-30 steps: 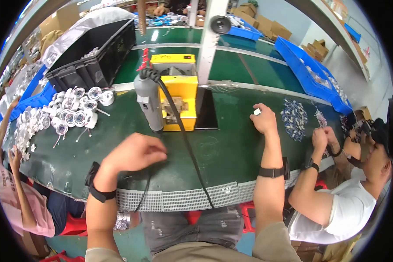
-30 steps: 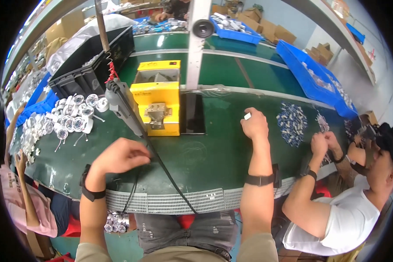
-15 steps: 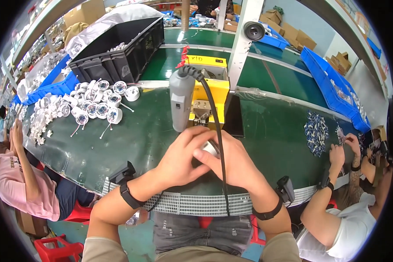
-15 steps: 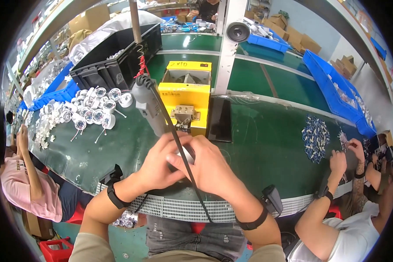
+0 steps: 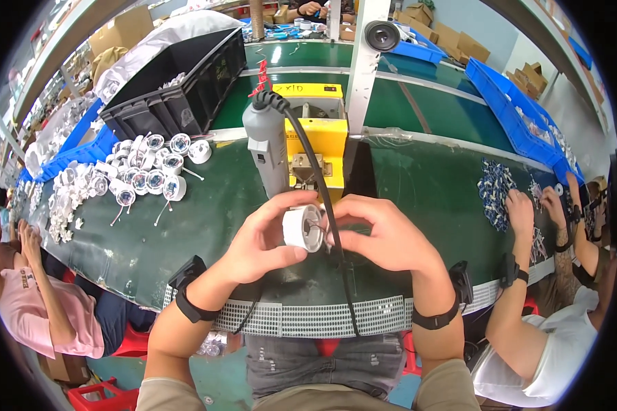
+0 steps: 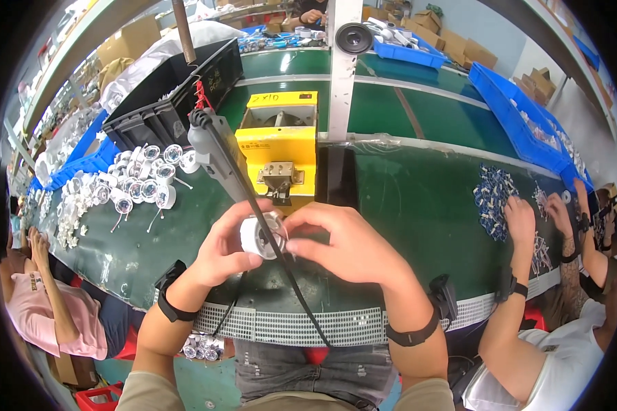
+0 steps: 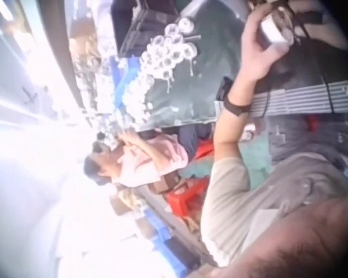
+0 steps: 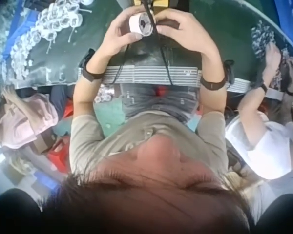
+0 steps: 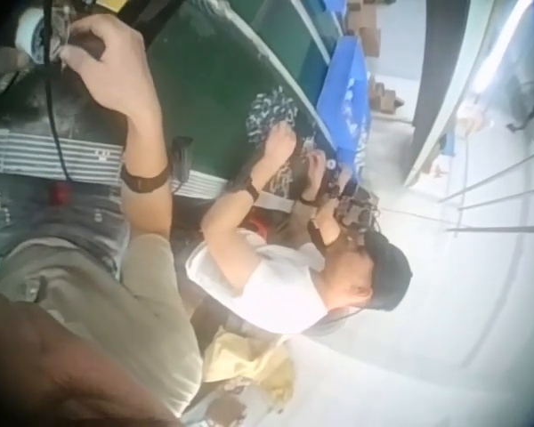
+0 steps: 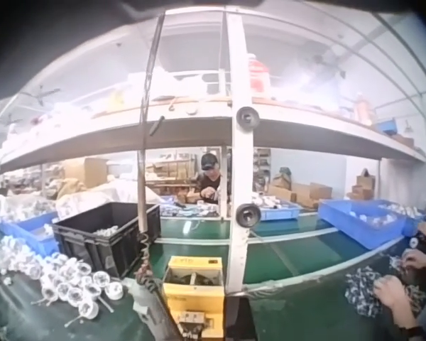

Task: The person picks up a camera housing, inserts a circuit board and wires by hand, and secures them using a power screwdriver. The person then places the assembled unit onto the conveyor belt and reaches for the next housing.

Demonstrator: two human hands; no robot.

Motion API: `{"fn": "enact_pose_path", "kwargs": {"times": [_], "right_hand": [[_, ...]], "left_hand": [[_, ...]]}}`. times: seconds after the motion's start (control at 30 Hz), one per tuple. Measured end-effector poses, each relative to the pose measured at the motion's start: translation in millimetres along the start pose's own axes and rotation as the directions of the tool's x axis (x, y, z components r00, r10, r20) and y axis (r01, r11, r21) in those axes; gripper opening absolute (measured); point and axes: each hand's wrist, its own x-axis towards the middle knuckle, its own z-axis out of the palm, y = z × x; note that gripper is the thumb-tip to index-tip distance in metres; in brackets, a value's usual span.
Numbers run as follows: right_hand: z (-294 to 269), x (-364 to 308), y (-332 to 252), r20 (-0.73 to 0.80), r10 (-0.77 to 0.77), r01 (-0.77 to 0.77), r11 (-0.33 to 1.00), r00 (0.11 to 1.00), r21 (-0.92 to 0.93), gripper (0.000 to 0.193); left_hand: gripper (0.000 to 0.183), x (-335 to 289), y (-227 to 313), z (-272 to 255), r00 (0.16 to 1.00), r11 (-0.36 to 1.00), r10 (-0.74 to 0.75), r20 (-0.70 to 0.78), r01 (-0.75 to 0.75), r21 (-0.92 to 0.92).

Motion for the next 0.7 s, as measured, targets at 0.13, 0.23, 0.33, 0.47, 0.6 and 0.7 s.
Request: {"fn": "enact_pose_path", "kwargs": {"times": [0.13, 0.23, 0.33, 0.47, 0.6, 0.7], "right_hand": [[5, 0, 5, 0.02, 0.145, -0.146, 0.973, 0.989, 0.178, 0.017], [11, 4, 11, 0.023, 0.094, -0.09, 0.803, 0.995, 0.589, 0.016], [20, 6, 7, -0.14, 0.058, 0.034, 0.817, 0.989, 0.576, 0.017], [22, 4, 10, -0.106, 0.031, 0.032, 0.836, 0.994, 0.547, 0.013], [16, 4, 14, -0.042, -0.121, 0.128, 0.953, 0.992, 0.274, 0.008], [21, 4, 5, -0.134, -0.077, 0.088, 0.993, 0.988, 0.081, 0.004]], "left_hand": [[0.074, 0, 1, -3, 0.996, 0.994, -0.091, 0.004, 0.091, 0.06], [0.069, 0, -2, -6, 0.997, 0.994, -0.066, 0.025, 0.068, -0.08], [0.059, 1, 3, -2, 0.995, 0.969, -0.08, 0.056, 0.09, -0.228], [0.053, 3, 2, -7, 0.986, 0.878, -0.162, 0.046, 0.165, -0.45], [0.054, 2, -1, -4, 0.975, 0.883, -0.217, -0.035, 0.181, -0.434], [0.056, 3, -4, -3, 0.977, 0.907, -0.211, -0.036, 0.182, -0.381]]}}
